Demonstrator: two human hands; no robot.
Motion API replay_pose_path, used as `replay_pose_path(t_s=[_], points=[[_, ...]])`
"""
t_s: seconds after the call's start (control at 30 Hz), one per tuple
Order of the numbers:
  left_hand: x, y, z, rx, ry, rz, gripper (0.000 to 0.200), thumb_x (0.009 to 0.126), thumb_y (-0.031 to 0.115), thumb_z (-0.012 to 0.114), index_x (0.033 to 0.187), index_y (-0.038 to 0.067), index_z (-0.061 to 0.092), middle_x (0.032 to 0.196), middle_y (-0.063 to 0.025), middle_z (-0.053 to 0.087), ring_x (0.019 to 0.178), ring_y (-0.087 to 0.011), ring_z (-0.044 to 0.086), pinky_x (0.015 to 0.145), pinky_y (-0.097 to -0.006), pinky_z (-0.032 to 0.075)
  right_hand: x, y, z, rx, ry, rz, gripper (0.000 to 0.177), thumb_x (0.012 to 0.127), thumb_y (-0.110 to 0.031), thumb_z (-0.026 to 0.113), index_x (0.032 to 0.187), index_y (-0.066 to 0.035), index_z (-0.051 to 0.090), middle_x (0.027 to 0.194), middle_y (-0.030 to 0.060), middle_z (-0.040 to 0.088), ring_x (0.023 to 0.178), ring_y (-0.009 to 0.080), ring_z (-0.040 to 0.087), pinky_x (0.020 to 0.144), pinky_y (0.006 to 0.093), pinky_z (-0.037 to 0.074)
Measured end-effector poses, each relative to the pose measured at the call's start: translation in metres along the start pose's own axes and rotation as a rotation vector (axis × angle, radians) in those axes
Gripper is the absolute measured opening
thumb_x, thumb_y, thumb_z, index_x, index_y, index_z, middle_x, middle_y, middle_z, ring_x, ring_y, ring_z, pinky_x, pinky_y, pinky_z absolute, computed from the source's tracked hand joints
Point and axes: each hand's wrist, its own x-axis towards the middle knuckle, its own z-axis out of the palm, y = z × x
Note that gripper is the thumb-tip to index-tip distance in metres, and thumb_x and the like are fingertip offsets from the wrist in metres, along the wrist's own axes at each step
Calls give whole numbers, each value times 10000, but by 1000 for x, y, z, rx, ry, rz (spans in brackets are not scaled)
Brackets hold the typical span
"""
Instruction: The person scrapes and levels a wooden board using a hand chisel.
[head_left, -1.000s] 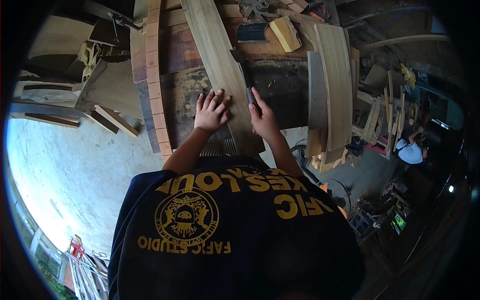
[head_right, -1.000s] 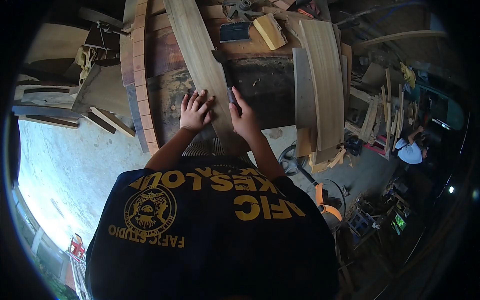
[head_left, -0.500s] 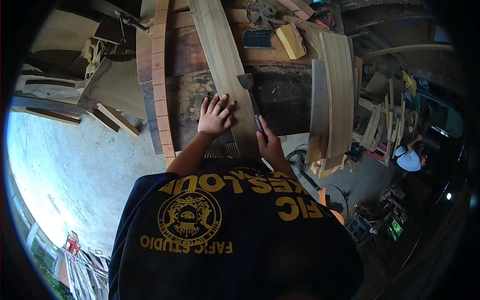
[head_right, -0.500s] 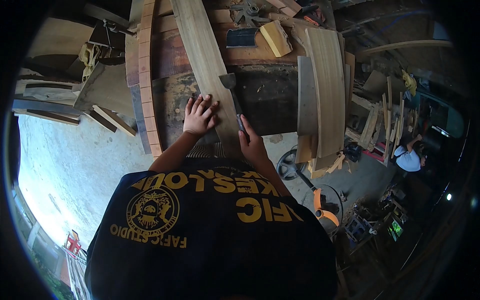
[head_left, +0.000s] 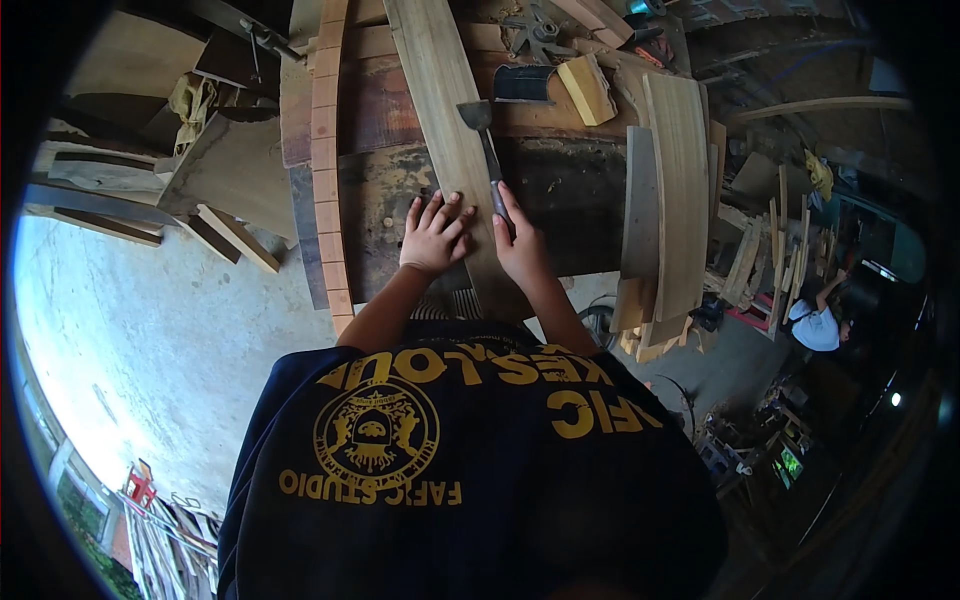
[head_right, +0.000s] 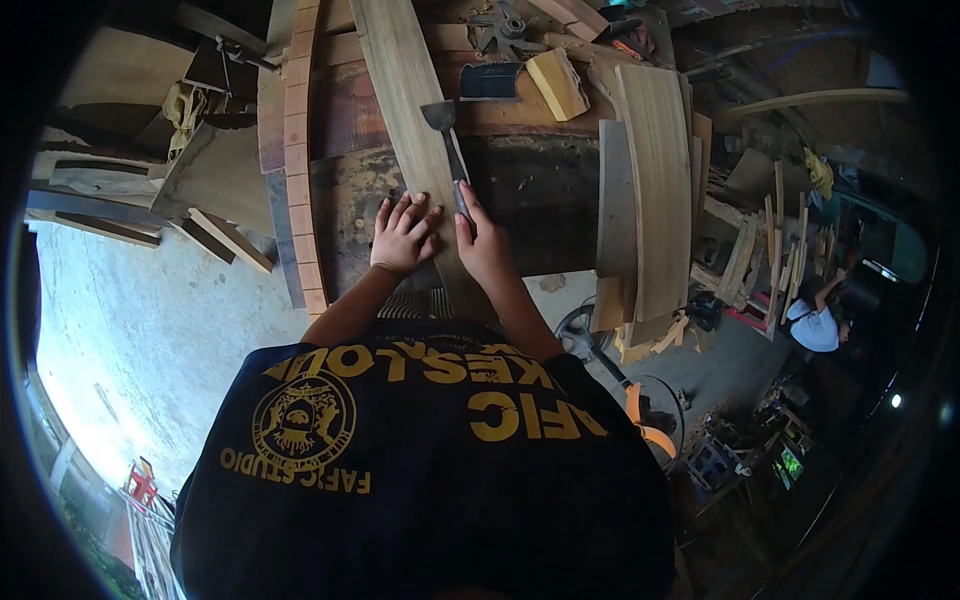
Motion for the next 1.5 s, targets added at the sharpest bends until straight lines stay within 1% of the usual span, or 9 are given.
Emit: replay_pose_path(t_s=[0.33,0.43,0.5,0.63,0.77,0.93,1.03,1.27,1.5], points=[[-1,0,-1,-16,-23,-13,491,825,391,570,1307,310,523,1417,-31,456,1322,-266,410,1117,-533,221,9,7,7,-24,-7,-7,487,949,-135,516,1423,-133,406,1346,200,509,1182,337,555,917,363,483],[-1,-1,0,-20,-16,-9,495,823,389,572,1309,309,523,1424,-35,448,1325,-274,404,1115,-540,225,34,-2,2,178,-21,140,467,972,-157,502,1430,-149,412,1135,182,648,871,253,690,720,338,542],[0,0,-1,-16,-19,-9,498,824,386,573,1314,308,520,1430,-38,440,1333,-282,394,1114,-544,227,30,-14,-16,546,-153,260,490,1005,-173,451,1479,-189,331,604,-16,437,405,47,376,388,227,357],[-1,0,1,-18,-20,-10,512,835,376,567,1338,307,505,1460,-50,408,1357,-307,355,1117,-543,234,-20,-5,-44,523,-53,268,566,1009,-159,432,1517,-149,185,592,-4,464,406,69,407,394,228,361],[0,1,3,-10,4,-1,520,846,377,560,1356,304,491,1483,-58,381,1374,-313,328,1124,-528,232,-101,28,-68,485,-93,439,441,974,-198,523,1364,-33,401,634,20,520,456,72,467,435,243,402],[-2,0,7,-22,0,-48,526,856,390,562,1369,308,480,1491,-37,374,1392,-296,303,1129,-542,198,-183,40,-71,-31,-144,530,460,928,-303,583,1313,-84,456,863,153,673,816,279,680,712,376,514],[-5,3,7,171,-19,-6,513,866,396,555,1365,299,481,1490,-3,376,1404,-249,294,1120,-592,153,-199,23,-89,-128,-286,613,483,935,-315,560,1380,-188,424,1016,201,670,954,369,659,791,412,509],[28,46,8,11,-417,514,453,928,407,477,1353,251,492,1489,29,372,1430,-173,241,1137,-604,53,-212,24,-84,-76,-255,625,492,937,-316,555,1394,-204,410,1034,202,666,957,374,656,794,412,508],[140,-24,-4,340,-370,431,461,968,456,382,1417,352,395,1541,38,284,1452,-179,178,1117,-645,-27,-216,32,-101,-101,-273,611,504,939,-317,550,1409,-223,394,1053,204,661,960,379,652,796,412,508]])
